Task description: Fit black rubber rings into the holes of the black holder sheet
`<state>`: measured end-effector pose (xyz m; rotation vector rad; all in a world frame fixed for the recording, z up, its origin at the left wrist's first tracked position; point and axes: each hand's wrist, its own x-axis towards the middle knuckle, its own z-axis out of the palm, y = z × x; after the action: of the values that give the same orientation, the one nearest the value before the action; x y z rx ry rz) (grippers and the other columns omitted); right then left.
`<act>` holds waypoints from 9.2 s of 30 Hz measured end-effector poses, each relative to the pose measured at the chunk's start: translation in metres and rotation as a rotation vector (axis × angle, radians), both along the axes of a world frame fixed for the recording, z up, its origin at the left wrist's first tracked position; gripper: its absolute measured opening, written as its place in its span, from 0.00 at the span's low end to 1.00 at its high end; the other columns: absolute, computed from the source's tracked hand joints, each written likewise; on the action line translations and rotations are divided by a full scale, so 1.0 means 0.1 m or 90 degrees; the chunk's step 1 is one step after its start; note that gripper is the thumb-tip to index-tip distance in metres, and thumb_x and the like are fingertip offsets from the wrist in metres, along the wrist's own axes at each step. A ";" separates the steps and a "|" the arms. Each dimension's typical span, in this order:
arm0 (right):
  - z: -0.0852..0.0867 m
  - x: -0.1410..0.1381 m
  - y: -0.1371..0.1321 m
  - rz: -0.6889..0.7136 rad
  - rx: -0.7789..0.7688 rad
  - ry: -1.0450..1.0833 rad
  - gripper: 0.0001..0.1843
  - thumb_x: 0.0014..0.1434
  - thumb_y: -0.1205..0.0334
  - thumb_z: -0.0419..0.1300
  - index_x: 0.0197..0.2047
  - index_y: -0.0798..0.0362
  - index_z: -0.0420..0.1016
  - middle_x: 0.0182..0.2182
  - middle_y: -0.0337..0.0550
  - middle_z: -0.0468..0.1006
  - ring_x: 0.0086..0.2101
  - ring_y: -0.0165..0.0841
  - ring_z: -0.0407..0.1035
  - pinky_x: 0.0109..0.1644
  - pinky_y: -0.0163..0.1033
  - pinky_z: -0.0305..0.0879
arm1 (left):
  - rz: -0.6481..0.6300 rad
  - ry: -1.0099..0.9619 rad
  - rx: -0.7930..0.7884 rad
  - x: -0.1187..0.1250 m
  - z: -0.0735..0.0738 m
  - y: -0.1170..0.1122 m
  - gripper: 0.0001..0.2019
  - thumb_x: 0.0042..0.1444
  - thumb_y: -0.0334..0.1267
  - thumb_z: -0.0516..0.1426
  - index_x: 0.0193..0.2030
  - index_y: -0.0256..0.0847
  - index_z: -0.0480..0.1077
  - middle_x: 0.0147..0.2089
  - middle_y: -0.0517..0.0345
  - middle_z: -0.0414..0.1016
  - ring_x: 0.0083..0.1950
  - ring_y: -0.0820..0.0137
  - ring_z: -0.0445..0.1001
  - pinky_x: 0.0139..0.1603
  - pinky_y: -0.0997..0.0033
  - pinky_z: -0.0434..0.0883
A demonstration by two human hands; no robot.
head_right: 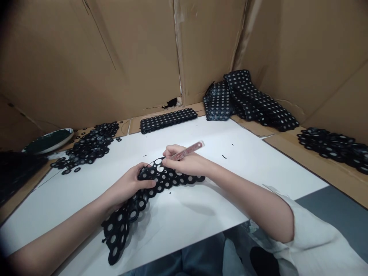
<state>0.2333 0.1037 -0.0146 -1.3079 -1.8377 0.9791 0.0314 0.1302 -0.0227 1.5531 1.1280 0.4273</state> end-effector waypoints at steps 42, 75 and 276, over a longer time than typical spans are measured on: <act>-0.21 -0.16 0.01 0.094 -0.087 0.053 0.05 0.53 0.63 0.51 0.29 0.51 0.55 0.24 0.35 0.66 0.25 0.26 0.59 0.27 0.32 0.53 | 0.147 -0.089 0.028 0.06 -0.11 -0.11 0.20 0.45 0.35 0.57 0.47 0.43 0.60 0.39 0.59 0.70 0.39 0.70 0.69 0.39 0.71 0.64; -0.14 -0.21 -0.12 0.063 -0.003 0.041 0.08 0.52 0.69 0.48 0.36 0.50 0.53 0.22 0.31 0.57 0.21 0.23 0.52 0.24 0.31 0.48 | 0.144 -0.095 -0.009 0.07 -0.04 -0.14 0.30 0.41 0.34 0.61 0.54 0.39 0.59 0.48 0.51 0.70 0.47 0.64 0.69 0.47 0.66 0.64; -0.29 -0.26 -0.05 -0.023 0.002 0.139 0.22 0.48 0.69 0.51 0.44 0.46 0.45 0.39 0.40 0.62 0.20 0.21 0.55 0.23 0.33 0.55 | -0.028 -0.016 0.024 -0.04 0.12 0.03 0.19 0.41 0.34 0.58 0.43 0.38 0.64 0.39 0.56 0.72 0.40 0.66 0.69 0.38 0.69 0.66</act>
<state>0.2076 0.0983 -0.0433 -1.1784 -1.6438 1.0549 0.0277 0.1331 -0.0108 1.5982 1.0707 0.4389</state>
